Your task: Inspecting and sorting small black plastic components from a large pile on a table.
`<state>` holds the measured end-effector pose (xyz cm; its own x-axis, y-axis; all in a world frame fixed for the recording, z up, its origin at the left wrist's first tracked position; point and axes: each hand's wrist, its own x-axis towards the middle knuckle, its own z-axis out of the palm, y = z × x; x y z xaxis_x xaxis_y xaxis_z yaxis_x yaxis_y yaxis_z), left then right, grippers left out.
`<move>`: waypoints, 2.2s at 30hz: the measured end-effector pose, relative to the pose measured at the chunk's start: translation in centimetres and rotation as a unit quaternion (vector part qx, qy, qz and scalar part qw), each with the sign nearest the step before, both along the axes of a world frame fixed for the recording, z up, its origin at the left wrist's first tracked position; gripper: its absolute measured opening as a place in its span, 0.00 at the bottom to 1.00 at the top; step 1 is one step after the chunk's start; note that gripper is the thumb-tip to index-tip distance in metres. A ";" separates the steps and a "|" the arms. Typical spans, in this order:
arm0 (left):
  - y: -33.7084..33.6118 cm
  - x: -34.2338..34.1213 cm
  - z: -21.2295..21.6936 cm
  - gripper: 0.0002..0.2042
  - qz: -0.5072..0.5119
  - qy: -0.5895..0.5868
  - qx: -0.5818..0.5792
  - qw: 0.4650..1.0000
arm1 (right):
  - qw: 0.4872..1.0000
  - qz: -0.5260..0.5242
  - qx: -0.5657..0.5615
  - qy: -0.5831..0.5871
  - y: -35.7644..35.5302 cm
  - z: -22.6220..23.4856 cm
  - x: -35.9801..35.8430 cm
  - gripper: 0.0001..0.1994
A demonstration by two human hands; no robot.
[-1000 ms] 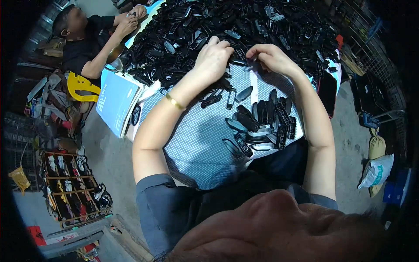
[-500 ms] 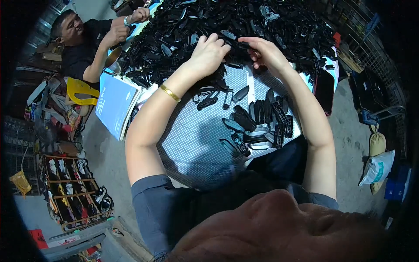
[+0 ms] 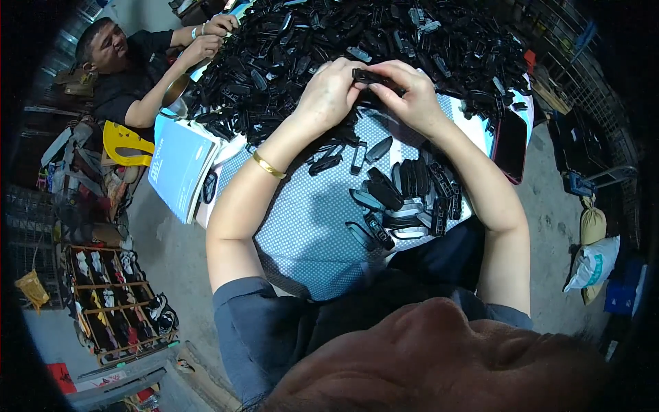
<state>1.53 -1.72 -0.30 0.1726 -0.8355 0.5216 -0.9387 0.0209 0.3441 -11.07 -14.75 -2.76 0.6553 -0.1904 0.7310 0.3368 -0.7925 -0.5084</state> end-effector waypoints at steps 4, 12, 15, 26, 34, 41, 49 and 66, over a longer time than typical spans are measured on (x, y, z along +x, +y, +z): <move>0.6 0.5 -0.3 0.17 -0.011 0.163 -0.070 0.984 | 1.000 -0.012 0.006 0.015 0.0 -0.1 -0.1 0.12; 1.2 0.5 0.4 0.16 0.016 0.208 0.020 0.978 | 0.999 0.004 -0.020 -0.030 0.6 0.1 0.0 0.13; 1.0 -0.1 0.8 0.15 -0.030 0.358 -0.015 0.933 | 0.999 0.001 0.033 0.006 0.6 -0.3 0.0 0.12; 1.0 -2.1 0.0 0.18 -0.060 0.441 -0.116 0.888 | 0.996 -0.049 -0.034 -0.066 1.4 0.0 -0.3 0.12; 1.3 -1.5 0.8 0.17 -0.118 0.276 -0.088 0.950 | 0.990 0.048 0.095 0.094 1.2 0.2 -0.1 0.17; 1.4 -1.0 0.4 0.13 -0.170 0.552 -0.052 0.815 | 0.971 0.078 0.183 0.130 1.2 -0.3 -0.3 0.15; 1.5 -1.2 1.2 0.11 -0.151 0.475 -0.057 0.865 | 0.995 0.010 -0.020 0.098 0.9 1.2 -0.7 0.12; -1.0 -0.5 -1.0 0.12 -0.011 -0.050 0.062 0.997 | 0.945 -0.075 0.071 0.310 -3.9 1.4 -1.2 0.09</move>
<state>1.03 -2.72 -1.30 0.1052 -0.8981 0.4270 -0.9683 0.0053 0.2496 -12.28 -18.67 -1.33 0.9073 -0.3826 0.1745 -0.1721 -0.7164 -0.6761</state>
